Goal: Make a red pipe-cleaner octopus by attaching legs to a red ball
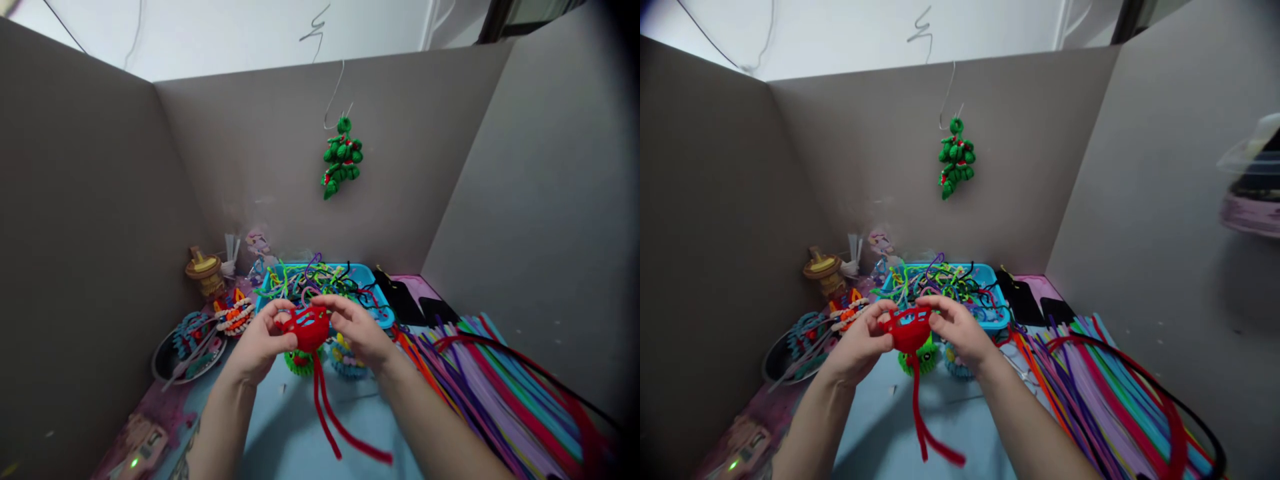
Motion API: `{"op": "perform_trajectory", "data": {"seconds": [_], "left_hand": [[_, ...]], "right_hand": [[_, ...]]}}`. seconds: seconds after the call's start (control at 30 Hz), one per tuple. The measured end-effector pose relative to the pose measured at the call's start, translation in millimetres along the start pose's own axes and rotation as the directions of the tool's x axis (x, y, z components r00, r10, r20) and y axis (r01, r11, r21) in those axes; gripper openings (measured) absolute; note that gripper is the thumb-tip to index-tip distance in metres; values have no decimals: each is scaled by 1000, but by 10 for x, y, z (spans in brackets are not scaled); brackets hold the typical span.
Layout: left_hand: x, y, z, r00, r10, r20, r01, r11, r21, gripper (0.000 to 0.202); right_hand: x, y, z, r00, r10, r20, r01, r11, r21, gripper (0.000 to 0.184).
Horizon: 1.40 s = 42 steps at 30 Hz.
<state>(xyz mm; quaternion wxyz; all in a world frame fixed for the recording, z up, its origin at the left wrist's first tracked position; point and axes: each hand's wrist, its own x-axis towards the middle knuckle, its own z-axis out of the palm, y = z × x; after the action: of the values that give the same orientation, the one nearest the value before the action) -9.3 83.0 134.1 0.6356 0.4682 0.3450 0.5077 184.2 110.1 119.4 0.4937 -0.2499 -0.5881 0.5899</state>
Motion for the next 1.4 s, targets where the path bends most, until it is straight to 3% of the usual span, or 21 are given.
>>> {"op": "perform_trajectory", "data": {"seconds": [0.1,0.2,0.3,0.37,0.43,0.5,0.63,0.73,0.83,1.03,1.2,1.4], "left_hand": [[6,-29,-40,998,-11,55,11,1000,1,56],[-29,23,-30,995,64,70,-79,969,232,55],[-85,120,52,982,166,92,-189,804,564,45],[-118,170,134,982,149,113,-185,695,694,31],[-141,194,212,987,117,110,-160,652,741,14],[-156,198,266,987,122,101,-155,609,778,11],[-188,199,314,969,213,125,-201,384,901,14],[-208,218,330,963,210,172,-219,227,949,12],[-214,232,341,962,187,197,-222,126,967,10],[-199,179,358,965,129,228,-226,-30,974,12],[-188,121,348,948,156,277,-263,-106,959,12],[-182,82,339,940,101,326,-303,-197,933,13]], "right_hand": [[-1,-2,-9,997,54,49,-56,997,47,38],[-13,-68,4,994,74,83,-71,997,-31,37],[-29,-164,26,992,86,95,-68,982,-177,33],[-41,-211,47,993,77,94,-52,969,-240,29],[-50,-233,70,993,67,101,-36,959,-281,25],[-55,-236,87,991,41,124,5,938,-346,24],[-52,-217,115,983,-26,181,112,869,-483,27],[-50,-214,142,992,-5,127,70,855,-515,19],[-55,-223,158,996,7,93,45,838,-544,13],[-59,-181,130,975,69,212,56,845,-532,15],[-55,-141,110,961,95,259,81,801,-593,15],[-48,-122,65,929,155,336,120,733,-669,17]]}}
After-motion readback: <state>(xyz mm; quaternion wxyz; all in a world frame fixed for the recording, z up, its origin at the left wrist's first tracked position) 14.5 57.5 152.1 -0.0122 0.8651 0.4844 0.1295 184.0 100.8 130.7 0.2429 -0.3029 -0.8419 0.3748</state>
